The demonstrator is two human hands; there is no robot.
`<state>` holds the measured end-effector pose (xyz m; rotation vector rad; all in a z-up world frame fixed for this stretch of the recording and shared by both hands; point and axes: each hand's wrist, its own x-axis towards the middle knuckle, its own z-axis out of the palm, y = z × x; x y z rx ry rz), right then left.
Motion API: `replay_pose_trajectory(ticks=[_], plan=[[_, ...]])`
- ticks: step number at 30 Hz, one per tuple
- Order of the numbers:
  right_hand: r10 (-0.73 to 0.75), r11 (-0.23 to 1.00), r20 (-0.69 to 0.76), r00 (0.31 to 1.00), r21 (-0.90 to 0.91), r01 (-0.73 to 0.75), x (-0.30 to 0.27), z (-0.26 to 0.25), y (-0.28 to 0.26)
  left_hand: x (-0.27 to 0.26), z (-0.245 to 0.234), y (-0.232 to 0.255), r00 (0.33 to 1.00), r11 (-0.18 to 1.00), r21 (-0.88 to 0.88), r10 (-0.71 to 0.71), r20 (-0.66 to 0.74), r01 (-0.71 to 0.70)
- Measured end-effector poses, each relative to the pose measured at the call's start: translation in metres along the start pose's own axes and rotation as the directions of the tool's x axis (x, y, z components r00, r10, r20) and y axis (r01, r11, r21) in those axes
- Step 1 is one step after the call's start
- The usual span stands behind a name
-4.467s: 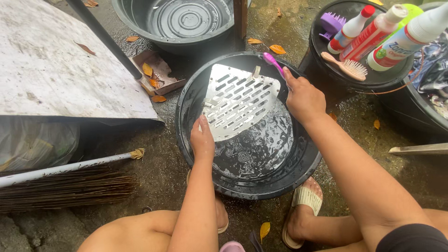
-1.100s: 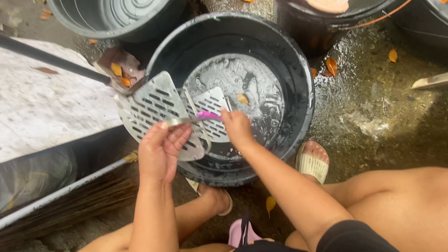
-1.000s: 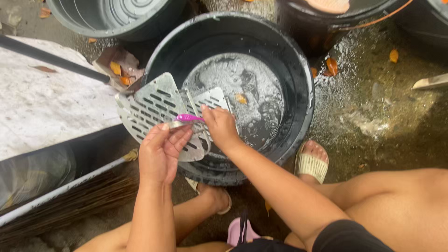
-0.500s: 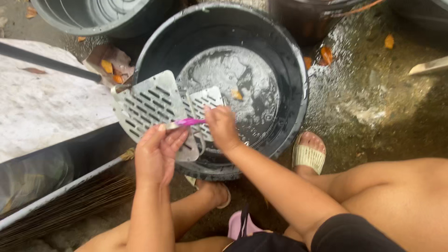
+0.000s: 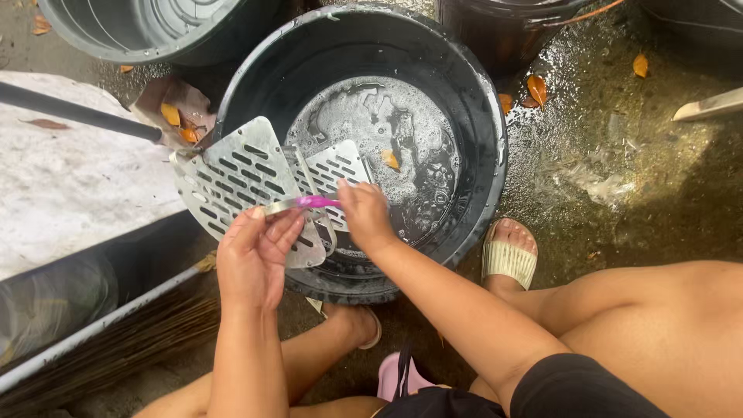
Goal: The person washes a plastic dish rack by scrubbing it with a toothbrush in a basin of soapy water. They scrub the frame and individual tiers, rinse the rack using water from a bucket, and pour water over it to clean off the soap.
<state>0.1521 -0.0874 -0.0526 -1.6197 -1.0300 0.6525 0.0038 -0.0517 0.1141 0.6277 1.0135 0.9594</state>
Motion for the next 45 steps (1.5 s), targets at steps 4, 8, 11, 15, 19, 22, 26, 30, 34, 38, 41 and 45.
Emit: replay_pose_trajectory(ticks=[4, 8, 11, 15, 19, 22, 26, 30, 34, 38, 41, 45], plan=[[0.072, 0.993, 0.059, 0.996, 0.085, -0.077, 0.012, 0.007, -0.003, 0.010, 0.010, 0.000, 0.999, 1.000, 0.022, 0.012, -0.039, -0.012], [0.107, 0.994, 0.037, 0.994, 0.017, -0.108, 0.006, 0.008, 0.006, 0.002, 0.003, -0.001, 1.000, 1.000, -0.002, 0.014, 0.023, -0.014], [0.051, 0.998, 0.012, 0.999, -0.038, -0.051, 0.010, 0.002, 0.014, 0.002, 0.005, -0.001, 0.999, 1.000, 0.020, -0.001, -0.039, 0.002], [0.027, 0.988, 0.063, 0.998, -0.151, -0.017, 0.000, 0.001, 0.031, 0.003, 0.005, 0.001, 1.000, 0.999, 0.036, -0.009, -0.017, 0.010], [0.191, 0.969, 0.095, 0.977, -0.180, -0.172, 0.013, -0.007, 0.038, 0.007, 0.013, -0.002, 0.999, 0.999, 0.048, -0.021, -0.029, 0.022], [0.445, 0.894, 0.161, 0.881, -0.020, -0.448, 0.021, -0.012, 0.029, 0.005, 0.002, -0.009, 0.998, 0.963, 0.269, 0.023, -0.050, -0.009], [0.388, 0.917, 0.196, 0.901, -0.176, -0.356, 0.025, -0.020, 0.019, 0.001, -0.017, -0.020, 0.754, 0.145, 0.978, 0.656, 0.016, -0.147], [0.409, 0.910, 0.227, 0.884, -0.178, -0.376, 0.016, -0.019, 0.016, 0.008, -0.050, -0.038, 0.640, 0.435, 0.893, 0.654, -0.403, 0.117], [0.340, 0.930, 0.322, 0.883, -0.252, -0.266, 0.011, -0.039, 0.023, 0.021, -0.073, -0.064, 0.816, 0.887, 0.455, 0.202, -0.541, 0.082], [0.185, 0.949, 0.293, 0.938, -0.303, -0.092, 0.018, -0.042, 0.028, 0.039, -0.084, -0.074, 0.805, 0.865, 0.497, 0.339, -0.486, -0.065], [0.290, 0.926, 0.213, 0.933, -0.310, -0.217, 0.036, -0.052, 0.017, 0.041, -0.072, -0.077, 0.800, 0.900, 0.433, 0.224, -0.557, 0.049], [0.091, 0.910, 0.245, 0.965, -0.415, 0.019, 0.041, -0.074, -0.017, 0.056, -0.068, -0.085, 0.770, 0.879, 0.459, 0.383, -0.510, -0.132]])
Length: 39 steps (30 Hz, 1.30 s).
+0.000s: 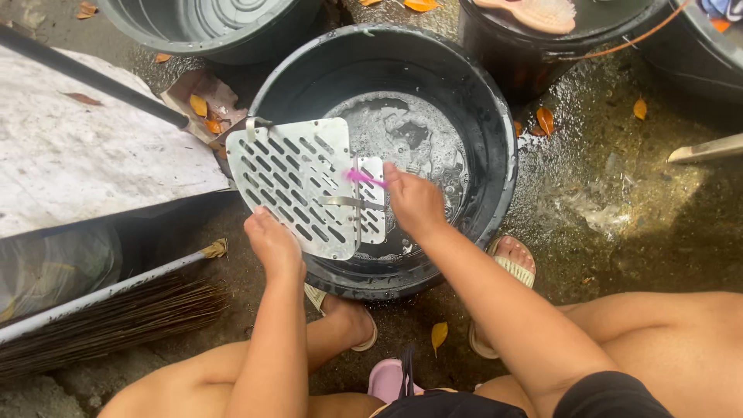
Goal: The person washes a plastic dish rack by scrubbing it with a toothbrush in a basin of soapy water. They scrub the frame and individual tiers, rinse the rack using water from a bucket, and pour water over it to clean off the soap.
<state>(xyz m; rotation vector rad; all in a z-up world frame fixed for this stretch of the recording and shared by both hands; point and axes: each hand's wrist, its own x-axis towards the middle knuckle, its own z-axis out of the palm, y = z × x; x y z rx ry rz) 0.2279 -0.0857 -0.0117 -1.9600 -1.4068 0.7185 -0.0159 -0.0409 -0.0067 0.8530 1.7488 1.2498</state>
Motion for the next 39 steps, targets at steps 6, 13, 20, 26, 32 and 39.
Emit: replay_pose_trajectory(ticks=[6, 13, 20, 26, 32, 39], plan=[[-0.474, 0.707, 0.055, 0.879, -0.571, 0.417, 0.023, -0.048, -0.019, 0.012, 0.003, -0.009, 0.978, 0.948, 0.254, 0.207, -0.028, -0.193], [-0.623, 0.496, 0.129, 0.772, -0.697, 0.517, 0.041, -0.083, -0.033, 0.003, 0.004, -0.005, 0.979, 0.937, 0.289, 0.205, 0.006, -0.198], [-0.595, 0.534, 0.111, 0.796, -0.686, 0.494, 0.043, -0.092, -0.033, 0.007, 0.011, 0.000, 0.985, 0.935, 0.312, 0.174, 0.020, -0.171], [-0.347, 0.374, 0.310, 0.885, -0.820, 0.433, 0.046, -0.090, -0.039, 0.002, 0.011, 0.004, 0.980, 0.925, 0.324, 0.199, 0.026, -0.197], [-0.389, 0.524, 0.205, 0.898, -0.753, 0.399, 0.027, -0.083, -0.023, 0.003, 0.011, 0.006, 0.987, 0.932, 0.326, 0.162, 0.018, -0.159], [-0.334, 0.794, -0.056, 0.941, -0.555, 0.249, 0.009, -0.056, -0.006, 0.002, 0.008, -0.001, 0.975, 0.912, 0.351, 0.220, 0.021, -0.213]])
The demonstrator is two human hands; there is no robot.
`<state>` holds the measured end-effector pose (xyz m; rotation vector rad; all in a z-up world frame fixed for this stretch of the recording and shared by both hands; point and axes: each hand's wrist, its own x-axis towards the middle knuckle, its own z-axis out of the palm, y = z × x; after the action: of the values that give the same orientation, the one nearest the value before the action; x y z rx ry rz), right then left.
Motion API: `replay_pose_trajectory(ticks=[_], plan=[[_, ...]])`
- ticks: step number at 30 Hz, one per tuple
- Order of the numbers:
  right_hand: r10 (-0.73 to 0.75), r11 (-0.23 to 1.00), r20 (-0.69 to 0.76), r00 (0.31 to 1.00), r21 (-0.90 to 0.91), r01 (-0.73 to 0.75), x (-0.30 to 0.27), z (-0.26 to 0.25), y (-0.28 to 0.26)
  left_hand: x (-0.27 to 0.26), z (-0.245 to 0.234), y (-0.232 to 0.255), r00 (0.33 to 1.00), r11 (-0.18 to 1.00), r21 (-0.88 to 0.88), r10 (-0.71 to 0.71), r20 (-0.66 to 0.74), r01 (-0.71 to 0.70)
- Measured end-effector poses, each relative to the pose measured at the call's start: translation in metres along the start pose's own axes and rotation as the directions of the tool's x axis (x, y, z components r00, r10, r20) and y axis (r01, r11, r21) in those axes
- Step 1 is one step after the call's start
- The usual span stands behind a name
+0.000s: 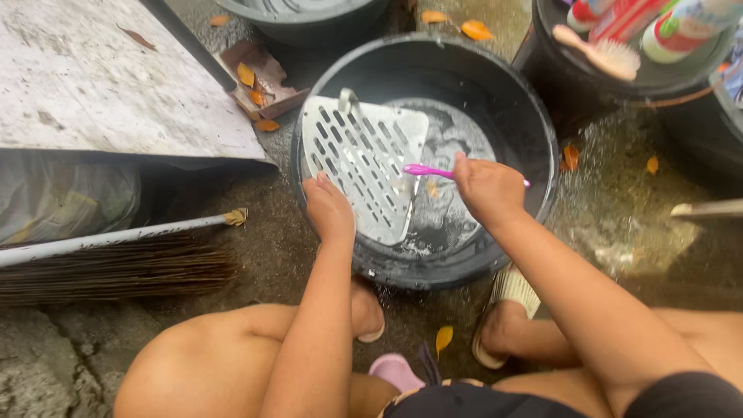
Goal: The person washes a plastic dish rack by scrubbing it with a toothbrush in a basin of soapy water. They scrub the frame and individual tiers, rinse the rack using water from a bucket, and pour water over it to clean off the soap.
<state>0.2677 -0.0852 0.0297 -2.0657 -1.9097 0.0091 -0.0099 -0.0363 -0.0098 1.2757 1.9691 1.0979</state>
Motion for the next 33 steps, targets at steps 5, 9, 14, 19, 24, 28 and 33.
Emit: replay_pose_trajectory(ticks=[5, 9, 14, 19, 24, 28, 33], plan=[[0.176, 0.980, 0.058, 0.983, 0.083, -0.180, -0.009, -0.006, 0.005, -0.003, 0.001, 0.012, 0.997, 0.997, -0.012, -0.073, 0.015, 0.073], [0.148, 0.985, 0.074, 0.986, 0.079, -0.154, -0.017, 0.004, -0.008, -0.006, -0.003, 0.027, 0.988, 0.985, 0.113, -0.139, 0.066, 0.132], [0.162, 0.986, -0.004, 0.987, 0.035, -0.162, -0.042, 0.003, 0.000, -0.005, -0.004, 0.033, 0.990, 0.980, 0.152, -0.138, 0.038, 0.131], [-0.231, 0.841, 0.232, 0.945, -0.441, 0.314, -0.062, 0.008, -0.018, -0.004, 0.003, 0.030, 0.995, 0.996, 0.004, -0.087, 0.055, 0.087], [-0.301, 0.935, 0.089, 0.949, -0.169, 0.312, -0.050, -0.024, -0.031, -0.006, 0.002, 0.026, 0.993, 0.994, -0.008, -0.104, 0.048, 0.105], [-0.222, 0.943, -0.027, 0.975, -0.258, 0.208, -0.031, -0.041, -0.028, -0.011, 0.006, 0.027, 0.996, 0.996, -0.028, -0.079, 0.040, 0.081], [-0.201, 0.886, 0.184, 0.962, -0.384, 0.258, -0.027, -0.047, -0.047, -0.009, 0.008, 0.031, 0.993, 0.994, 0.037, -0.103, 0.055, 0.101]])
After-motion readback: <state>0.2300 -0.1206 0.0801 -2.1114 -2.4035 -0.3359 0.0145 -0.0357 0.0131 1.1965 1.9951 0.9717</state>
